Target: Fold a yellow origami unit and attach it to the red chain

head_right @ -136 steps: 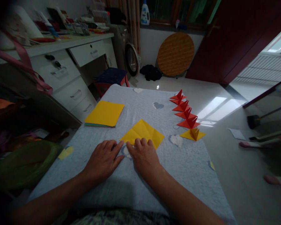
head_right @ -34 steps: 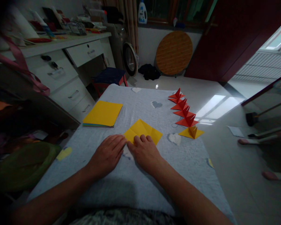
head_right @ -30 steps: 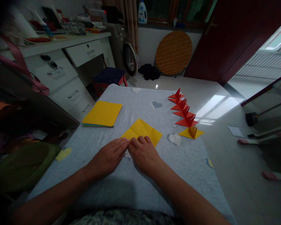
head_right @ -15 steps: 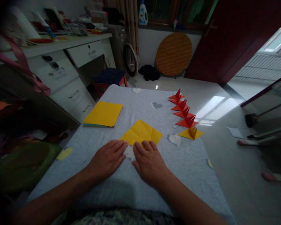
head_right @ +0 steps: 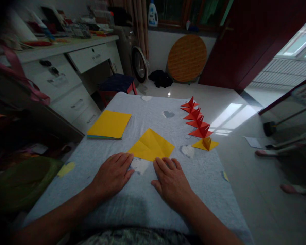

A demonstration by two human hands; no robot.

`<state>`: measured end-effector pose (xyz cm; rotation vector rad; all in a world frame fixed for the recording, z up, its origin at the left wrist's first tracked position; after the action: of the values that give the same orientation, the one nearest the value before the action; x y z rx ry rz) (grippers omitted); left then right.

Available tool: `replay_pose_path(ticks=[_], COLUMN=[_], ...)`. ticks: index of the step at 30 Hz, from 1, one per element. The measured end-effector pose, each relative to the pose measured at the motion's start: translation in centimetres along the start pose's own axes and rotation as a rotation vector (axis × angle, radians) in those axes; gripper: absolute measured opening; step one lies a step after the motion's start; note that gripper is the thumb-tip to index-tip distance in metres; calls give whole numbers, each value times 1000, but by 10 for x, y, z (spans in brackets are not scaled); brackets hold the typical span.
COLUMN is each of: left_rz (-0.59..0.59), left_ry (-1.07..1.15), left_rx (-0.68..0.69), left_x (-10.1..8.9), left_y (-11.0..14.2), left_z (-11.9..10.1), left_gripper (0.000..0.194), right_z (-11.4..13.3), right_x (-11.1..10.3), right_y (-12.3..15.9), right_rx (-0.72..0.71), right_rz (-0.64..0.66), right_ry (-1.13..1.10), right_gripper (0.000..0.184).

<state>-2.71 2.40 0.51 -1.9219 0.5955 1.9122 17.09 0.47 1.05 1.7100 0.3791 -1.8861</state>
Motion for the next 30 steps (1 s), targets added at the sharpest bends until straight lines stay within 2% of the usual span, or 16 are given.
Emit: replay_pose_path(ticks=[9, 14, 18, 19, 21, 23, 25, 28, 30], left_rz=[20, 27, 81, 85, 78, 70, 96, 89, 67], left_ry=[-55, -8, 154, 203, 289, 347, 416, 593, 758], left_rx=[-90, -123, -148, -149, -131, -109, -51, -7, 8], left_x=[-7, -10, -14, -15, -16, -15, -12, -9, -8], left_y=[2, 3, -4, -8, -19, -30, -41, -50, -52], left_z=[0, 5, 15, 18, 23, 27, 28, 31, 32], left_gripper=[29, 30, 30, 32, 38, 42, 46, 46, 41], right_z=[-10, -18, -35, -42, -57, -69, -77, -84, -87], right_x=[1, -7, -16, -18, -22, -21, -17, -11, -8], right_y=[29, 32, 18, 13, 2, -12, -25, -38, -43], right_rx=[70, 109, 161, 218, 345, 412, 467, 437, 363], right_rz=[-87, -89, -80, -116, -193, -195, -174, -201, -273], right_ry=[28, -55, -217, -240, -288, -374, -484, -665, -795], right_gripper=[46, 37, 22, 27, 48, 64, 68, 58, 52])
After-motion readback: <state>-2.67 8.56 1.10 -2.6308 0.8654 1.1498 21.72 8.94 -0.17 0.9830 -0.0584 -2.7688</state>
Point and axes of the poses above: each hand's wrist, its own y-axis away from the middle knuckle, its own x-axis out of the palm, z = x × y, the point moved 5 cm from there along -y, towards the middle knuckle, and after that the axes turned 12 degrees about z, right-handed, at the moved point
